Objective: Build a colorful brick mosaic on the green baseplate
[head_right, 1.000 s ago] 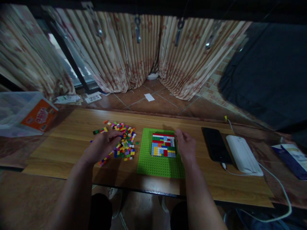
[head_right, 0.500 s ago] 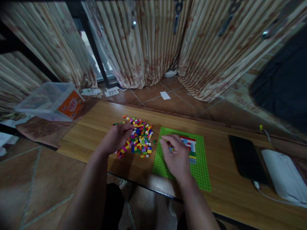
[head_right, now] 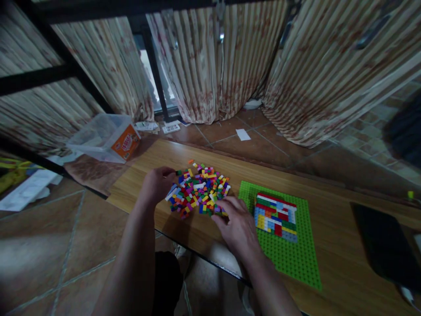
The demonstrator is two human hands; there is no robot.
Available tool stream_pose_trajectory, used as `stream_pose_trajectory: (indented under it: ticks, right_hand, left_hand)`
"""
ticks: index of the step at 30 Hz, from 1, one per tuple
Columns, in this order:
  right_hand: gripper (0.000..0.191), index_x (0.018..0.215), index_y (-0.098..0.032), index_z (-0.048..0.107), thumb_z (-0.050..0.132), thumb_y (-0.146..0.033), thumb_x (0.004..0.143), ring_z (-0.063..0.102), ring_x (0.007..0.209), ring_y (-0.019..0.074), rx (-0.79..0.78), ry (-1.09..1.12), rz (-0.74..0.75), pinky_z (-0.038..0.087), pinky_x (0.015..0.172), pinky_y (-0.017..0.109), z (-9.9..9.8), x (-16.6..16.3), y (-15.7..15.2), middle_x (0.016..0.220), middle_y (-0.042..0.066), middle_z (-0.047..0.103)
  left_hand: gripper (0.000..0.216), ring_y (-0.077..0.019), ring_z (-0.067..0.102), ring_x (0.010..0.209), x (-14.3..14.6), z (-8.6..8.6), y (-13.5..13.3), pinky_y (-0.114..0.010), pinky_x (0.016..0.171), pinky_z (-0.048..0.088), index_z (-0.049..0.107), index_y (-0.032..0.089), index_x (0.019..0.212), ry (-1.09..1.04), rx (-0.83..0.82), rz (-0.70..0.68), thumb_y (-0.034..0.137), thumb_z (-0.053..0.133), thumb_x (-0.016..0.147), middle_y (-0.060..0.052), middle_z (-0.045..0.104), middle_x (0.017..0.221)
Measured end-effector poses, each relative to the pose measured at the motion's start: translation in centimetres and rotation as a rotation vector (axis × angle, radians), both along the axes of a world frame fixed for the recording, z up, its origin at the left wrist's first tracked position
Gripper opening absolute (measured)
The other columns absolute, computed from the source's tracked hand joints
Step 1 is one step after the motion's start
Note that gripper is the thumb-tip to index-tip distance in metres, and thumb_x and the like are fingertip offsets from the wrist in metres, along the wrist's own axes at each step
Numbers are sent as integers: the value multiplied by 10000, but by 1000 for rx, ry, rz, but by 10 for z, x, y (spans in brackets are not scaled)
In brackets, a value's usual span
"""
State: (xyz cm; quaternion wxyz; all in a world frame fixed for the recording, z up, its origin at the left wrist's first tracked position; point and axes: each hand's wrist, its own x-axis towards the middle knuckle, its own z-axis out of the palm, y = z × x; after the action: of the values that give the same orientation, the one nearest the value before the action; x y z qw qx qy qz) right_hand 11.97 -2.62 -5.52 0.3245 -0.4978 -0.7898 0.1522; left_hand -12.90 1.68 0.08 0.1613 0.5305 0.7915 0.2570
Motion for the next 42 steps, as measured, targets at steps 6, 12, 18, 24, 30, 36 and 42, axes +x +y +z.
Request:
stream_pose_trajectory:
  ticks: [6,12,18,24,30,36,42]
  right_hand:
    - [232,973,-224,729,594,-392,888,633,975,264,88,59,-103,518,861,440,-3,6,9,1045,94,686]
    - [197,928,-237,721,568,-361,911,654,935,231,88,137,-107,527,847,399,2,-1,7,1009,75,696]
    - [184,938,-245,706,541,-327,927,666,923,215,69,162,-92,537,826,373,6,7,6,1019,70,698]
    - [180,933,-231,696,527,-294,934,672,902,200,46,178,-76,536,800,335,10,12,6,993,61,696]
    - [181,932,-233,684,509,-280,944,675,907,193,9,182,-56,536,789,317,12,13,3,1005,57,692]
    - [187,905,-229,693,515,-277,935,675,886,196,-21,208,-64,536,781,319,13,13,3,983,57,696]
    - [187,943,-225,711,560,-332,916,665,865,195,-75,378,-103,525,759,321,19,7,3,959,64,705]
  left_hand:
    - [266,-249,672,842,-14,-5,-5,-304,698,466,747,161,935,84,-159,52,243,526,812,-138,751,893]
    - [292,-242,641,1007,17,-6,11,-331,893,470,733,177,1044,111,53,-155,212,503,868,-139,701,1086]
    - [386,-238,600,1081,34,-18,33,-329,979,436,729,185,1116,217,17,-246,104,477,834,-131,690,1130]
    - [413,-251,588,1122,24,-24,38,-368,1023,400,733,187,1102,279,6,-346,74,490,787,-122,714,1112]
    - [324,-274,619,1080,28,-25,40,-360,959,437,703,139,1069,250,-22,-262,112,542,789,-165,709,1091]
    - [206,-247,668,867,23,-19,39,-325,748,476,686,160,954,112,10,-176,148,569,784,-113,733,890]
    - [168,-120,601,630,42,-3,31,-232,610,474,699,146,849,-755,240,-163,255,702,720,-7,672,738]
